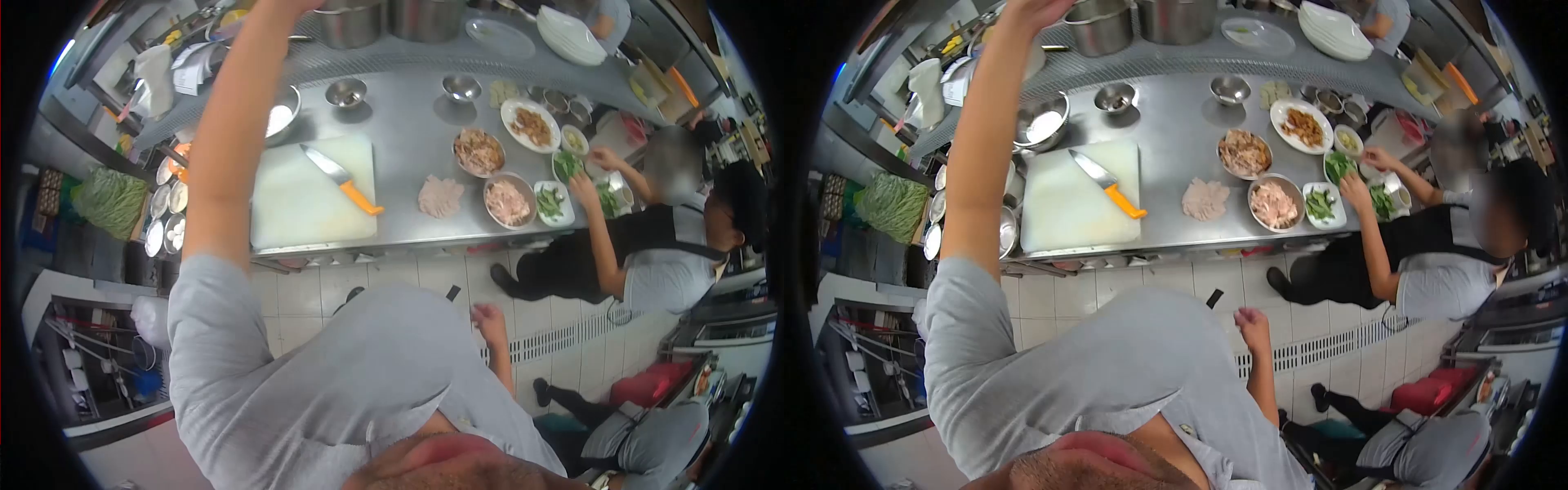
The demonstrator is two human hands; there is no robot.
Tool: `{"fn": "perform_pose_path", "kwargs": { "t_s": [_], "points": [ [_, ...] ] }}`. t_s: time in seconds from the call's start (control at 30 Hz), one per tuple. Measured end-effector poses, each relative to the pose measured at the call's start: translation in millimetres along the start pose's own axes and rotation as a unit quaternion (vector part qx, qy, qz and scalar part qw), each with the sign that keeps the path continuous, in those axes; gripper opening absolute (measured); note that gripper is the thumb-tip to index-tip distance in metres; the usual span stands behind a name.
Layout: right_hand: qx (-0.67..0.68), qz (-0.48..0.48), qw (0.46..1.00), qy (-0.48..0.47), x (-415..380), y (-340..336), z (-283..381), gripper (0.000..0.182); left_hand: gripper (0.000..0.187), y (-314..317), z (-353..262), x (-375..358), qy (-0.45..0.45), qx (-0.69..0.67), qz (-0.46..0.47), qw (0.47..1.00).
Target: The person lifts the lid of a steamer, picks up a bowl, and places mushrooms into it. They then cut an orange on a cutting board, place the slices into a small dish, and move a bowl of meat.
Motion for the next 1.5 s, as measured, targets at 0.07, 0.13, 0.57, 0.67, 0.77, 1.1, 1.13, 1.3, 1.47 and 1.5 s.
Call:
{"fn": "perform_pose_path", "kwargs": {
  "t_s": [0.07,0.13,0.57,0.67,0.77,1.1,1.13,1.3,1.47,1.5],
  "points": [
    [-0.002,-0.016,0.999,0.031,-10.9,-9.3,-5.4,0.035,0.021,-61.3,-7.7,-51.8,0.023,-0.031,-0.075,0.996],
    [0.003,-0.030,1.000,0.006,0.3,-22.7,8.6,0.034,0.027,-141.6,-16.4,-89.0,0.019,0.008,-0.090,0.996],
    [0.011,-0.151,0.869,-0.472,132.2,-52.8,475.4,0.039,0.029,-314.3,-55.3,-210.4,-0.006,0.019,-0.282,0.959],
    [0.158,-0.125,0.849,-0.488,167.6,-60.5,563.2,0.049,0.029,-315.6,-61.3,-196.8,-0.040,0.068,-0.292,0.953],
    [0.258,-0.133,0.834,-0.469,215.4,-71.1,631.2,0.048,0.031,-299.0,-64.6,-193.5,-0.058,0.074,-0.305,0.948],
    [0.476,-0.036,0.763,-0.436,275.6,-66.8,666.8,0.020,0.033,-290.8,-73.2,-209.4,-0.027,0.075,-0.300,0.951],
    [0.476,-0.036,0.764,-0.434,275.0,-60.9,665.1,0.019,0.036,-293.0,-74.0,-209.7,-0.028,0.073,-0.289,0.954],
    [0.478,0.072,0.767,-0.421,218.4,80.7,669.1,0.015,0.038,-295.5,-74.4,-204.2,-0.018,0.086,-0.237,0.967],
    [0.476,0.143,0.769,-0.402,136.0,261.7,694.1,0.019,0.039,-302.9,-71.8,-192.4,-0.004,0.086,-0.210,0.974],
    [0.475,0.157,0.778,-0.379,131.9,290.8,696.9,0.023,0.039,-302.0,-72.1,-192.6,-0.006,0.082,-0.209,0.974]
  ]
}}
Point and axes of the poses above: each hand's wrist, its own x-axis towards the middle knuckle, its own y-axis out of the palm, z = x × y, the point moved 6 cm from there along x, towards the middle knuckle, and after that the axes turned 15 degrees about -y, right-handed, at the moved point
